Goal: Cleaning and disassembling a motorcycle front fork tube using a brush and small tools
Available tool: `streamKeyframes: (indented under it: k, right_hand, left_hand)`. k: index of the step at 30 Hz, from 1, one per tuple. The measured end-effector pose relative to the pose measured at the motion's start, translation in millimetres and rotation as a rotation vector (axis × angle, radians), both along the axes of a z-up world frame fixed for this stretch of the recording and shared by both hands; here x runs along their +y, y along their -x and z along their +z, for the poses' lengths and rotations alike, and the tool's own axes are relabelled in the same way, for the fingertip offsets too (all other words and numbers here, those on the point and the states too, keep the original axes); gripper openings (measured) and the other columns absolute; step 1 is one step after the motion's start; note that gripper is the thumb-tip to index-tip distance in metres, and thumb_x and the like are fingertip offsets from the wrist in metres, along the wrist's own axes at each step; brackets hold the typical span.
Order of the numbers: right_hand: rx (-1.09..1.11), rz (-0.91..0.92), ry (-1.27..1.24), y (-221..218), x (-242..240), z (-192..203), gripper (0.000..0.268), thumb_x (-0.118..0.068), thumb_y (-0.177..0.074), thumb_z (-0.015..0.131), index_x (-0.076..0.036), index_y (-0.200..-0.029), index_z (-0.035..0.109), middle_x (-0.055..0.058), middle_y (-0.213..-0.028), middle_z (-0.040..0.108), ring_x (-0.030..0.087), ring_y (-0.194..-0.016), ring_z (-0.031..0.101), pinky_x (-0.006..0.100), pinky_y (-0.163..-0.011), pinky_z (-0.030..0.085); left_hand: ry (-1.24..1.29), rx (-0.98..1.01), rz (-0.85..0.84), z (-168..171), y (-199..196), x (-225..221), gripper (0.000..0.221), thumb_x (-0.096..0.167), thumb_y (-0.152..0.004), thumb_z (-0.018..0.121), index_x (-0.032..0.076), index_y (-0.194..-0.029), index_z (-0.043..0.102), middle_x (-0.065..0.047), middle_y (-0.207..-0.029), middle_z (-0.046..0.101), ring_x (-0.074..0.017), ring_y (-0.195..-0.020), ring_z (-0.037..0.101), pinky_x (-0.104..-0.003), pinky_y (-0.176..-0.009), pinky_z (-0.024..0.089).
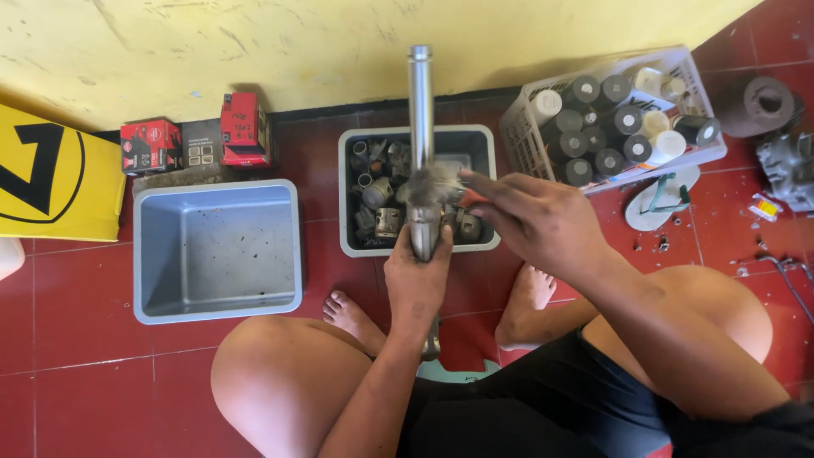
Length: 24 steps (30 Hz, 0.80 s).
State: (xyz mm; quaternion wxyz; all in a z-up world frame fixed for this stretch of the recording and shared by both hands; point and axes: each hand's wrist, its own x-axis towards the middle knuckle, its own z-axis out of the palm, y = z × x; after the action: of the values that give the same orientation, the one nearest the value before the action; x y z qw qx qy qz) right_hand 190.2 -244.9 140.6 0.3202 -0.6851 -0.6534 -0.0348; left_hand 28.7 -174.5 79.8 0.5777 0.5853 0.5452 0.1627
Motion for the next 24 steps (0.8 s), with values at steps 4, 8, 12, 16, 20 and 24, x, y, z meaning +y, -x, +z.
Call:
streamKeyframes:
  k: [4, 8, 12, 16, 20, 24]
  right_hand:
    - [-0.085, -0.028, 0.141, -6.7, 6.6, -5.5, 0.03, -0.025, -0.1, 0.069, -0.017, -0.128, 0.075, 0.008, -0.085, 0.073, 0.031, -0.074, 0.073, 0.044, -0.059, 0.058]
    - [-0.05, -0.065, 0.265, -14.4, 8.9, -1.5, 0.029, -0.027, -0.101, 0.067, -0.015, -0.126, 0.076, 0.007, -0.085, 0.073, 0.032, -0.073, 0.073, 0.045, -0.057, 0.058]
    - [-0.05, -0.099, 0.343, -27.5, 6.7, -7.9, 0.026, -0.031, -0.103, 0.066, -0.02, -0.124, 0.078, 0.003, -0.086, 0.074, 0.029, -0.072, 0.073, 0.041, -0.057, 0.058]
    - [-0.057, -0.13, 0.388, -31.3, 2.3, -5.8, 0.025, -0.031, -0.102, 0.067, -0.021, -0.121, 0.078, 0.003, -0.089, 0.075, 0.031, -0.075, 0.073, 0.044, -0.058, 0.059]
    - [-0.23, -0.251, 0.493, -55.6, -13.1, -19.3, 0.019, -0.032, -0.098, 0.069, -0.024, -0.111, 0.08, 0.0, -0.092, 0.076, 0.031, -0.078, 0.074, 0.044, -0.061, 0.059]
    - [-0.108, -0.258, 0.306, -57.4, -11.4, -31.6, 0.031, -0.028, -0.103, 0.07, -0.024, -0.133, 0.076, 0.002, -0.099, 0.076, 0.03, -0.083, 0.075, 0.044, -0.063, 0.059]
  left_hand:
    - [0.03, 0.004, -0.067, 8.3, -6.4, -0.7, 0.06, 0.046, -0.094, 0.069, 0.002, -0.134, 0.062, -0.028, -0.106, 0.073, -0.0449, -0.105, 0.073, -0.06, -0.086, 0.059]
    - [0.084, 0.033, -0.103, -7.8, -10.1, -1.2, 0.066, 0.048, -0.09, 0.072, 0.003, -0.137, 0.062, -0.028, -0.113, 0.072, -0.0471, -0.112, 0.07, -0.062, -0.092, 0.057]
    - [0.167, 0.052, -0.122, -22.5, -14.9, -1.5, 0.067, 0.05, -0.086, 0.075, 0.008, -0.136, 0.064, -0.026, -0.116, 0.072, -0.0448, -0.115, 0.069, -0.059, -0.095, 0.055]
    - [0.183, 0.084, -0.147, -31.6, -17.0, 0.0, 0.065, 0.051, -0.084, 0.076, 0.013, -0.136, 0.066, -0.022, -0.117, 0.073, -0.0425, -0.116, 0.069, -0.056, -0.095, 0.056]
    - [0.22, 0.128, -0.09, -25.0, -15.7, 2.0, 0.067, 0.05, -0.083, 0.076, 0.012, -0.138, 0.064, -0.022, -0.119, 0.073, -0.0404, -0.118, 0.069, -0.054, -0.097, 0.055]
    - [0.23, 0.088, -0.04, -7.3, -11.3, 7.6, 0.066, 0.046, -0.088, 0.071, 0.006, -0.14, 0.061, -0.029, -0.122, 0.07, -0.0471, -0.122, 0.065, -0.059, -0.099, 0.053]
